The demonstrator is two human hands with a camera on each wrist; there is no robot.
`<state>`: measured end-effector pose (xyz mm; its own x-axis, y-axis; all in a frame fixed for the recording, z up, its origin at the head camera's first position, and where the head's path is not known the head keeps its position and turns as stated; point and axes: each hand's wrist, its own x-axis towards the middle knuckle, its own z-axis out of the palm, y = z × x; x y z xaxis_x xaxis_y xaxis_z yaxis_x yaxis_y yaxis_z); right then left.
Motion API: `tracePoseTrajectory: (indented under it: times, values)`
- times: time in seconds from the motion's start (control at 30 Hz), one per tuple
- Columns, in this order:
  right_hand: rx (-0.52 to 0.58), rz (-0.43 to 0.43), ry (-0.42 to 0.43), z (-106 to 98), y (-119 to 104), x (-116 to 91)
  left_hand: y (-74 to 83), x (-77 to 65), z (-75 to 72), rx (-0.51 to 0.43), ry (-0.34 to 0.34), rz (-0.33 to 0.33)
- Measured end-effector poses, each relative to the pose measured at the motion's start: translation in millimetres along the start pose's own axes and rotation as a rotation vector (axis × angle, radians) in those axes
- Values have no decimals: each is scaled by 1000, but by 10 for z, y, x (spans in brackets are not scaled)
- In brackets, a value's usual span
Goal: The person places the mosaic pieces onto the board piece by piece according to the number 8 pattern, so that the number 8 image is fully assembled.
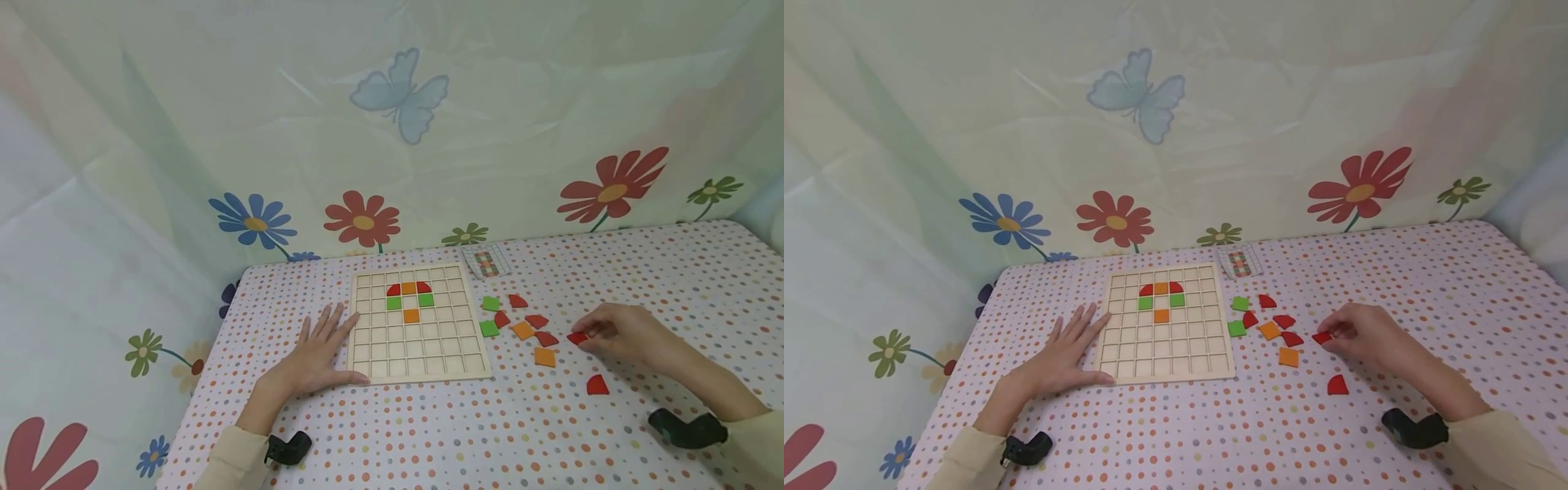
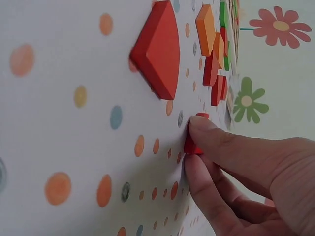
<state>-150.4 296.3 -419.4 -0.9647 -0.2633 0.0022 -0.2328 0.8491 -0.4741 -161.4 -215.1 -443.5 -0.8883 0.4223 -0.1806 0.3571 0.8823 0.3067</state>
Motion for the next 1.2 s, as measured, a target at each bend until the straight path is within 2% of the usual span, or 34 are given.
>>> tracePoseTrajectory:
  times: [0.13,0.33,0.43,0.57,0.63,0.73,0.87,1.07,1.2]
  values:
    - [3,15,21,7,-3,16,-18,-5,-2,3,0,0]
    - [54,-32,64,68,59,-54,-20,2,1,-6,-9,0]
    - [60,-64,118,129,67,-108,-25,6,6,-4,-12,0]
    - [59,-135,204,212,-41,-107,-40,6,4,8,-6,-3]
    - [72,-166,213,227,-153,-60,-50,3,1,7,-3,-6]
    - [123,-193,159,216,-385,59,-64,-2,-3,7,4,-5]
    - [191,-289,51,238,-747,282,-77,-10,4,8,2,-10]
    - [211,-455,-102,417,-1268,670,-47,4,16,2,0,-12]
    - [226,-557,-134,555,-1498,891,-14,17,7,7,-2,-8]
